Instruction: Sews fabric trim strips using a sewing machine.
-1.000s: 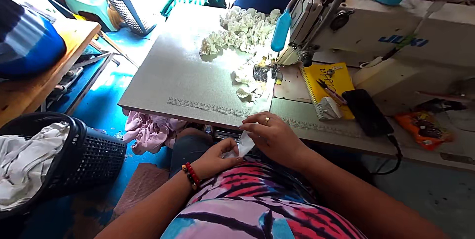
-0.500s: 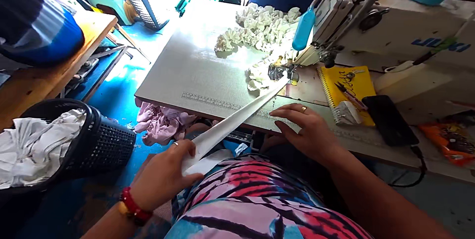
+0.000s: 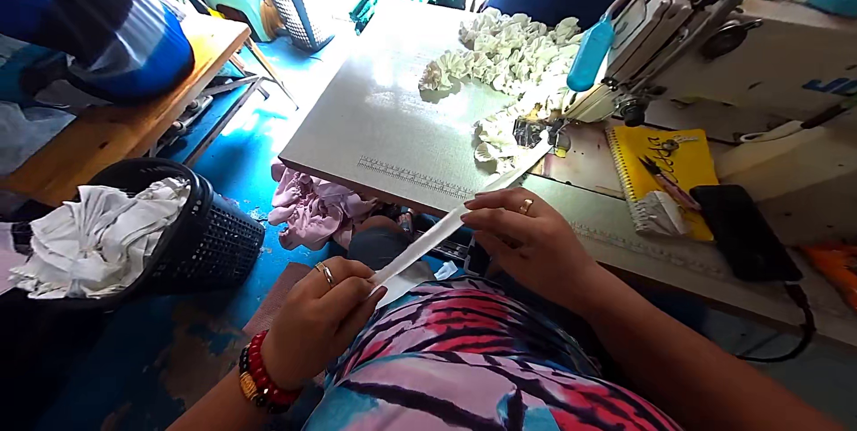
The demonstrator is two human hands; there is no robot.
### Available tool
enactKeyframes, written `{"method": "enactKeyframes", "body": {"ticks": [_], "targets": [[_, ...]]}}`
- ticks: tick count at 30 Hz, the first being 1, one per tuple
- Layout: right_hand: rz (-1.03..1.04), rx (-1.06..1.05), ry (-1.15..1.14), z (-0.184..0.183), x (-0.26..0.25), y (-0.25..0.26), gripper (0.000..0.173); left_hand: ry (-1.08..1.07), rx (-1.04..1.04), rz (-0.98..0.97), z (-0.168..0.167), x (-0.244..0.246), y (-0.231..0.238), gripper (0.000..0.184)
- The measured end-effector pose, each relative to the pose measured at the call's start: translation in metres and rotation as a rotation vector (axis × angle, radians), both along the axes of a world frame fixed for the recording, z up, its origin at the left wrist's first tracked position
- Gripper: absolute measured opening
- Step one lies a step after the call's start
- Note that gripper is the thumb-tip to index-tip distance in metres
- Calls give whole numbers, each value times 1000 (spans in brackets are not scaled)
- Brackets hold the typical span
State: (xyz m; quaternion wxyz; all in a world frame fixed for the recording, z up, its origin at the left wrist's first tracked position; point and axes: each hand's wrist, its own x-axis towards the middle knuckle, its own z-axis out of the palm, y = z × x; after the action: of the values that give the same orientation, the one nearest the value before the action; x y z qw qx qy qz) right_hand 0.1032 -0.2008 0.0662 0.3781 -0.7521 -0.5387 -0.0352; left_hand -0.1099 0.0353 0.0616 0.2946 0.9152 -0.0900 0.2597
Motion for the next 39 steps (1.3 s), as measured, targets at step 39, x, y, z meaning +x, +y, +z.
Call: {"method": "enactKeyframes", "body": {"ticks": [39], "targets": [[8,83,26,-23,-76,-96,15,541,-384,-257,-12,240,-84,30]]}}
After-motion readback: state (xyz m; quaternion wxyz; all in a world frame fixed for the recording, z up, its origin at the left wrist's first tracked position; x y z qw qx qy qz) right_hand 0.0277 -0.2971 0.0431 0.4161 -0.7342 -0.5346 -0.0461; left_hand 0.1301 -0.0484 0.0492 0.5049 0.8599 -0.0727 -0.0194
